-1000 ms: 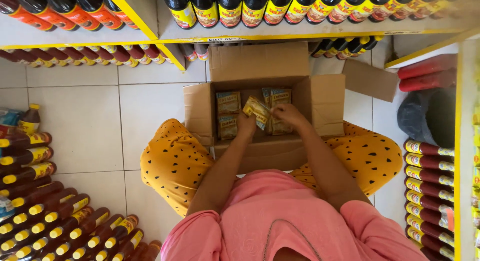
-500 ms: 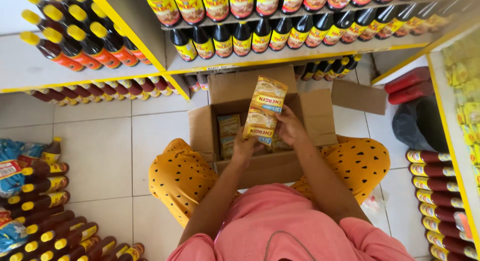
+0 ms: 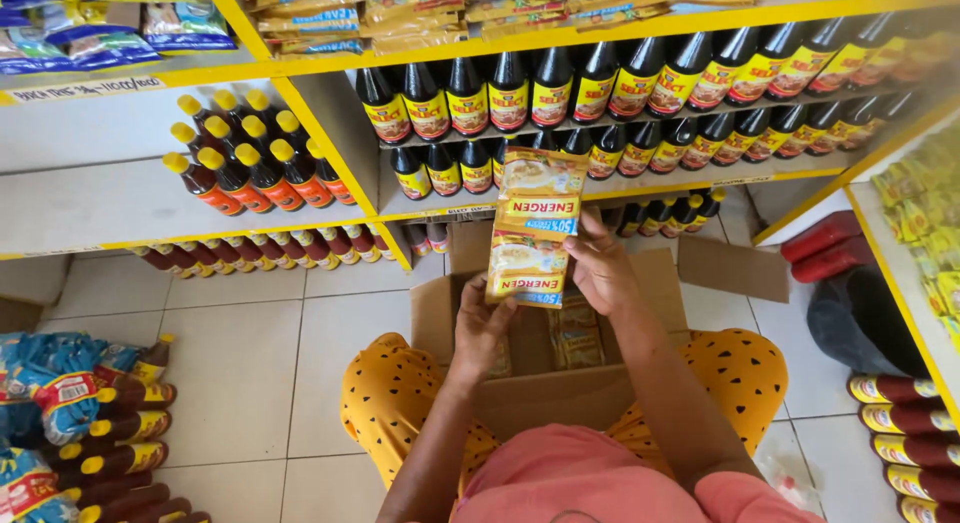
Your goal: Stocking and organizing packets of Energen cereal drink on grocery store shelves.
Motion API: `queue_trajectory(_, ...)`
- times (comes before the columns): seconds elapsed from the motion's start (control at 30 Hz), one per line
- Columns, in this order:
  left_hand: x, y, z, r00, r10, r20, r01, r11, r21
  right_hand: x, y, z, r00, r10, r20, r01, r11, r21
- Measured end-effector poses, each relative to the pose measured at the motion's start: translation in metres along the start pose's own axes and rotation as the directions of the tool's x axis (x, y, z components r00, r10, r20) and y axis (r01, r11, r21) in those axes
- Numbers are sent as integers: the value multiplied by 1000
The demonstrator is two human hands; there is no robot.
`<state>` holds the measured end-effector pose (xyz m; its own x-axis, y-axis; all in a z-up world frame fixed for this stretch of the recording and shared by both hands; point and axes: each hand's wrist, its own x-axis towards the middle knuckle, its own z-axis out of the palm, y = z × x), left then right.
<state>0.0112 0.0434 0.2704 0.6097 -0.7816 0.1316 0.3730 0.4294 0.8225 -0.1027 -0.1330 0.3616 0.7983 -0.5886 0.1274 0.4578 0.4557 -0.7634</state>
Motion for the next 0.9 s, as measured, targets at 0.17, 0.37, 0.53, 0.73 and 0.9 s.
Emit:
queue_trajectory(0.17, 7, 93, 35, 963, 269, 24, -222, 737, 638, -2, 7, -30, 998, 19, -55, -42, 896, -442)
queue_trajectory(0.37, 19, 154, 66, 824, 293, 485, -464, -141, 874, -6, -9, 2, 971, 105, 215, 186, 235, -954)
queue_trajectory(0.53, 21, 163, 59, 930, -76, 360, -352, 104, 930, -12, -28, 37, 891, 138, 433, 431, 44, -901)
queue_trajectory(0.73, 21, 144, 41, 925, -118, 362, -318, 286, 904, -20, -4, 23, 925, 23, 378, 370, 163, -915)
queue_trajectory(0.9, 31, 135, 22, 964, -118, 236, -195, 288, 938, -47, 72, -28, 967, -37, -250, -173, 627, -760)
